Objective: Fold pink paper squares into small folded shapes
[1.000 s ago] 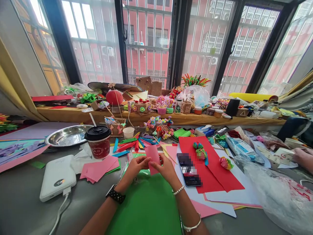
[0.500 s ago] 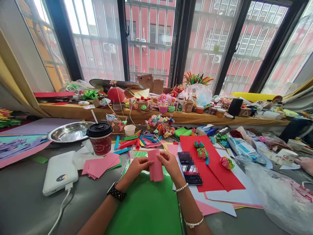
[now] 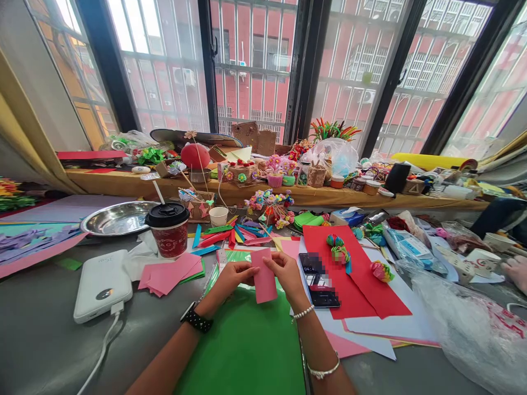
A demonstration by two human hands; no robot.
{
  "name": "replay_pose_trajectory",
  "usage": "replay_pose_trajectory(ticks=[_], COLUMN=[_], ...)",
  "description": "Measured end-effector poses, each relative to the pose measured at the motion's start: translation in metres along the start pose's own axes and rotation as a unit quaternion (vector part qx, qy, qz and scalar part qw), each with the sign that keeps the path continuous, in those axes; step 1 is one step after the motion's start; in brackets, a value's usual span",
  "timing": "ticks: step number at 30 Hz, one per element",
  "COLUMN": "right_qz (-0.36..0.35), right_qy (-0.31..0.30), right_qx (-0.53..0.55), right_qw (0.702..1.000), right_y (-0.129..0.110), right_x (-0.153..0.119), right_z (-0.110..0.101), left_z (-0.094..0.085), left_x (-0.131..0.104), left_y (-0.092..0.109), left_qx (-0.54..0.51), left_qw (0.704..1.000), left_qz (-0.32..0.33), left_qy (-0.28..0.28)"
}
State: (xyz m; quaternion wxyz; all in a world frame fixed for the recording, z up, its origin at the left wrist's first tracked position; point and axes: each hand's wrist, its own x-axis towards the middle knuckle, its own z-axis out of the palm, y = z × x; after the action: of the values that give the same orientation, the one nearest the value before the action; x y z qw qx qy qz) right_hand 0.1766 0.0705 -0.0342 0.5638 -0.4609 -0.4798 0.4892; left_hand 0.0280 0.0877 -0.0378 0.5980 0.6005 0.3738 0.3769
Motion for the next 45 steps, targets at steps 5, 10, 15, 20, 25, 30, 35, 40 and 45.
replay_pose_trajectory(ticks=[5, 10, 15, 20, 25, 30, 35, 40, 45], right_qz=[-0.001, 0.000, 0.014, 0.025, 0.008, 0.011, 0.021, -0.015, -0.038], right_qy=[-0.001, -0.002, -0.004, -0.002, 0.020, -0.012, -0.042, -0.036, -0.038], right_qx=[-0.009, 0.002, 0.020, 0.027, 0.004, -0.045, -0.053, -0.070, -0.104], right_qw=[1.000, 1.000, 1.000, 0.999, 1.000, 0.999, 0.997, 0.997, 0.993], right_y=[-0.0008, -0.0016, -0.0050, -0.0058, -0.0017, -0.0026, -0.0047, -0.0070, -0.0068], right_x=[-0.0002, -0.0009, -0.0023, -0.0016, 0.0007, -0.0004, -0.0022, -0.0033, -0.0034], right_z=[0.0005, 0.0013, 0.0011, -0.0002, -0.0012, -0.0016, -0.0007, -0.0006, -0.0005], left_z=[-0.0004, -0.0002, -0.0014, -0.0021, -0.0011, -0.0031, -0.0051, -0.0034, -0.0042], left_x=[-0.0006, -0.0005, -0.0005, -0.0003, -0.0005, -0.0009, -0.0006, -0.0028, -0.0033], left_y=[-0.0003, 0.0003, -0.0006, -0.0019, -0.0003, 0.0050, 0.0050, 0.0052, 0.0062], left_qx=[0.002, -0.013, -0.010, -0.006, 0.005, -0.002, -0.008, 0.001, 0.009], left_qw=[1.000, 1.000, 1.000, 1.000, 1.000, 0.999, 0.998, 0.999, 0.999], left_qz=[-0.004, -0.010, 0.003, -0.002, -0.009, 0.022, 0.033, 0.033, 0.028], left_qy=[0.004, -0.003, -0.004, -0.007, -0.013, 0.033, 0.050, 0.031, 0.015])
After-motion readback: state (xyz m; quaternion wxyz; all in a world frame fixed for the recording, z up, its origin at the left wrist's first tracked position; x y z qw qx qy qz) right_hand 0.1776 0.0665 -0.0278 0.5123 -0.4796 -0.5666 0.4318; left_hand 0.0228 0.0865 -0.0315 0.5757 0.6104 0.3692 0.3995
